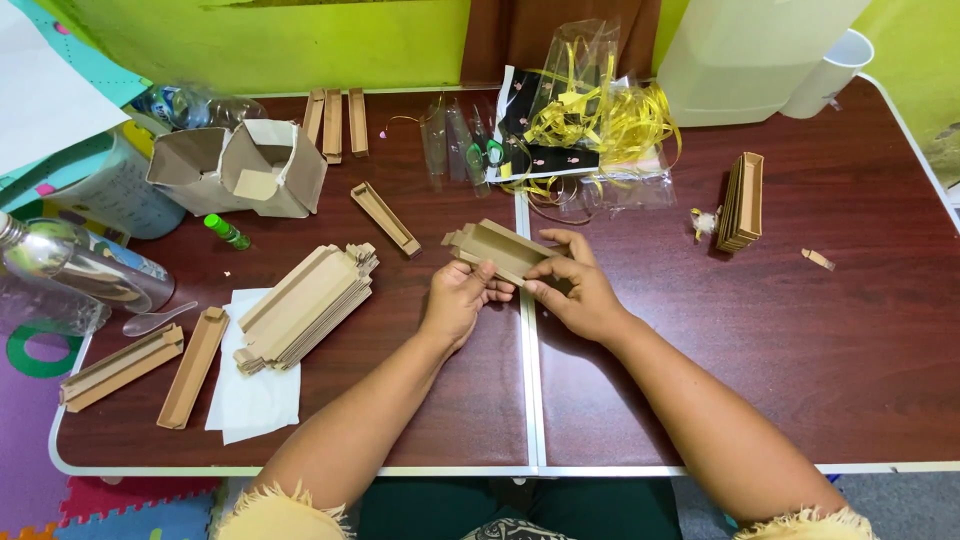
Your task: The person assembles small rectangular cardboard boxes by hand. They pick up flat cardboard pieces, fold and press the edges to form box shapes, and place the finished boxes into a stack on the table.
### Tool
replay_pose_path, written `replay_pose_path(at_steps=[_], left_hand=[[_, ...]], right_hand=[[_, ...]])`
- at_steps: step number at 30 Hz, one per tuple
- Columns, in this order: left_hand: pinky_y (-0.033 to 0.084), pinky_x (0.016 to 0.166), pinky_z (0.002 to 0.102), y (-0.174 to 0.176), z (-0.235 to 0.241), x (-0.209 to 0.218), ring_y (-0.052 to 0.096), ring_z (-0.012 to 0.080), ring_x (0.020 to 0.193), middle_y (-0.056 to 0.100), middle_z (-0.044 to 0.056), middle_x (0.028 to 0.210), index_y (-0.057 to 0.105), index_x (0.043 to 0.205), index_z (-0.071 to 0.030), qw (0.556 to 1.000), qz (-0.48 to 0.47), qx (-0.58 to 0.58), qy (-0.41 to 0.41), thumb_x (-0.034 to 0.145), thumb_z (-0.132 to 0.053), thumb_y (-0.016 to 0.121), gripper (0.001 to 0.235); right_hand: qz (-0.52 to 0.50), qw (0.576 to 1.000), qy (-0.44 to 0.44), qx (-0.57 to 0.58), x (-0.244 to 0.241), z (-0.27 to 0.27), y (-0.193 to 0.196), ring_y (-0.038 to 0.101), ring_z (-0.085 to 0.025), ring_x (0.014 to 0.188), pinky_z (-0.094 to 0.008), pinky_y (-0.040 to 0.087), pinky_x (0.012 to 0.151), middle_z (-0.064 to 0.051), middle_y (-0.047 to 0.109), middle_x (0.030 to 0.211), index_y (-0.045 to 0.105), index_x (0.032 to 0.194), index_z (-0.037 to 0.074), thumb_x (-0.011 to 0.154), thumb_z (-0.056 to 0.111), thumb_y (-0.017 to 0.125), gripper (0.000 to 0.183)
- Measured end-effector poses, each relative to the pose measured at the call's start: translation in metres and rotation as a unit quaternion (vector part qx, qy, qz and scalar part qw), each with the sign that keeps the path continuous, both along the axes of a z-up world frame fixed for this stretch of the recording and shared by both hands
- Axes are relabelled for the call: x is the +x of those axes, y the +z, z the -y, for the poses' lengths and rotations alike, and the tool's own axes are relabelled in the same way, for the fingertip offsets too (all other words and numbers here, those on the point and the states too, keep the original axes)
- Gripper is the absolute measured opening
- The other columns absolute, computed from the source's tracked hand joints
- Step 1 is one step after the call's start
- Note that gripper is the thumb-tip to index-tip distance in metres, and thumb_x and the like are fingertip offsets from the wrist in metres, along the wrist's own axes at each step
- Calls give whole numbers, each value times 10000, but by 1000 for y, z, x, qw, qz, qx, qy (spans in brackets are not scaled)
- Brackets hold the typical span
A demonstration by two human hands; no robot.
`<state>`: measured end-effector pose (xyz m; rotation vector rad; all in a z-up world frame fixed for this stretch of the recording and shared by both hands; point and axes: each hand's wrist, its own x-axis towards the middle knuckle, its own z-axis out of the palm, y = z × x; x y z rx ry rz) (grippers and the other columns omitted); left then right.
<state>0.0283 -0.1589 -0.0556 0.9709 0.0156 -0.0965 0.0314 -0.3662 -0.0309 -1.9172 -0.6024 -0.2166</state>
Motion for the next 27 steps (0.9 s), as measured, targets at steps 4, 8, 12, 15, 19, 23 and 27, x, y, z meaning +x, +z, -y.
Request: replay_pose_path(at_steps=[4,8,12,15,19,23,27], left_hand=[[683,662,330,-1,0,-1,781,237,714,764,201,850,622,979,21,1000,6,6,-11,984,-95,678,128],[681,681,316,-14,5,1,767,212,753,739,171,895,626,1046,30,998,20,52,17,964,-90,712,170],[653,659,231,-1,12,-8,523,160,994,398,129,1248,263,1458,-87,970,106,160,152,881,-40,798,788],[573,932,373,-7,4,-11,541,314,1153,394,222,1365,227,1514,-29,866,148,396,267,769,-174,944,1044],[286,1097,424,-13,-6,-3,435,296,1229,450,71,1247,525,1314,-110,714,319,529,330,782,-250,879,654],[254,942,505,-21,4,-7,494,235,1079,584,-54,1038,694,973,-292,564,412,665,265,913,-340,689,77],[196,1026,577,-40,7,-3,512,200,1102,592,-63,977,682,1010,-305,535,410,709,206,932,-271,587,128]], right_hand=[[-16,1000,-9,-16,0,0,-2,569,-381,1265,-496,420,1087,-127,489,1447,779,1006,129,851,191,833,176],[-19,998,-41,-43,0,1,-7,467,-391,1354,-517,310,1146,-129,474,1424,766,926,126,838,182,836,126],[-12,993,-74,-88,2,4,-8,429,-403,1350,-534,278,1148,-129,471,1389,766,868,136,835,170,830,80],[16,988,-91,-124,2,6,-6,401,-392,1356,-528,268,1131,-118,465,1371,764,849,142,821,170,830,78],[40,982,-97,-159,4,5,-8,385,-378,1349,-536,236,1129,-101,471,1349,751,818,153,799,187,838,96],[52,975,-101,-192,5,3,-18,347,-360,1397,-540,211,1141,-85,470,1354,735,825,187,803,251,832,118],[49,978,-93,-178,5,2,-22,361,-352,1396,-517,249,1124,-75,490,1346,723,835,183,812,243,831,126]])
